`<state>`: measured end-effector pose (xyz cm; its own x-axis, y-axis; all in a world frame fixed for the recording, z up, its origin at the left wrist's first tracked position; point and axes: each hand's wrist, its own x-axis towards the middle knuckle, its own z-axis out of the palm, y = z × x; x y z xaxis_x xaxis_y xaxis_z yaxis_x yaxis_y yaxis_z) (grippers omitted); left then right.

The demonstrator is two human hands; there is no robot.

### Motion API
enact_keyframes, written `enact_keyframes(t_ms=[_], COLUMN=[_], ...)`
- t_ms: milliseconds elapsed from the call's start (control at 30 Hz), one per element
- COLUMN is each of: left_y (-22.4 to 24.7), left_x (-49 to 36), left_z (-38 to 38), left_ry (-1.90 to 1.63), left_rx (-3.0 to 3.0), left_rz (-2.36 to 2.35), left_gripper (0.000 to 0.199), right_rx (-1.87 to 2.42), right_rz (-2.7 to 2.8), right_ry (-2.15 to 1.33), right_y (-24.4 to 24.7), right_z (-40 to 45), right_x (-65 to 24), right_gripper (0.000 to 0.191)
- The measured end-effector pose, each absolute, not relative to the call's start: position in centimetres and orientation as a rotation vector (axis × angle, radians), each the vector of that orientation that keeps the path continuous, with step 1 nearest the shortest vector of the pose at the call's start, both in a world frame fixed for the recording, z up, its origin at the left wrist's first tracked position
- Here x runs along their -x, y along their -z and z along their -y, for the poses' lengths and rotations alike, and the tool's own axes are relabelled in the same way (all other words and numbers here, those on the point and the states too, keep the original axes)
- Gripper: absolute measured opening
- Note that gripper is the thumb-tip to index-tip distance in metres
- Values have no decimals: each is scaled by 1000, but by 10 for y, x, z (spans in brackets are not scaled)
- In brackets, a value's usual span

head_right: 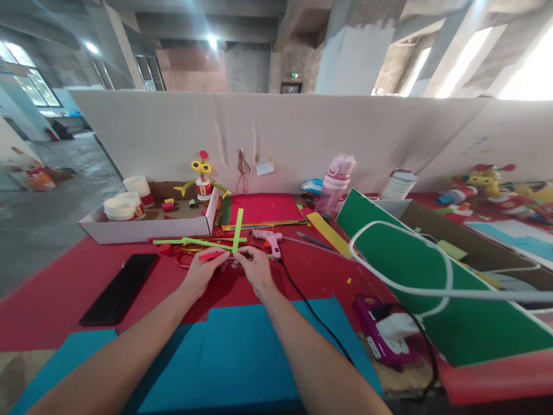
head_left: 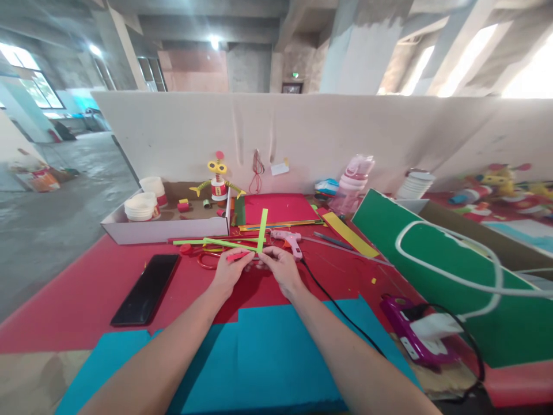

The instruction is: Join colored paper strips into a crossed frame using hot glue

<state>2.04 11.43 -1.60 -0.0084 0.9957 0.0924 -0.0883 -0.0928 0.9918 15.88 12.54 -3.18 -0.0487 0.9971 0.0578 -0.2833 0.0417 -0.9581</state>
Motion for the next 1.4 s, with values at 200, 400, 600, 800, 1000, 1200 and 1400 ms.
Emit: enact_keyframes(t_ms=[200,400,600,800,1000,1200,1400], left_y=[20,20,17,13,20,23,20], left_x=[-17,-13,-13,-23,-20,-18,-18], left_z=[-120,-123,-121,-114,-117,-119,-117], left_ry=[-1392,-1503,-1545,-1289,-1301,-1273,-1302], left_rx=[-1206,-1168,-1136,-1337,-1324,-1275,-1259], left_rz=[-1081,-1063,-1012,-1053,-1082,-1041,-1038], left_gripper=[27,29,30,28,24,25,26], right_rx=[982,981,898,783,824,795,736], right_rz=[1033,977,866,887,966,962,971], right_ry=[-1288,-1292,-1326,-1440,-1467,-1489,-1545], right_y=[33,30,32,30,30,29,28], right_z=[-128,-128,-132,-124,-121,-121,-120], right_x=[-162,-164,-166,-158,-155,-155,-157], right_gripper=[32,37,35,30,29,30,30])
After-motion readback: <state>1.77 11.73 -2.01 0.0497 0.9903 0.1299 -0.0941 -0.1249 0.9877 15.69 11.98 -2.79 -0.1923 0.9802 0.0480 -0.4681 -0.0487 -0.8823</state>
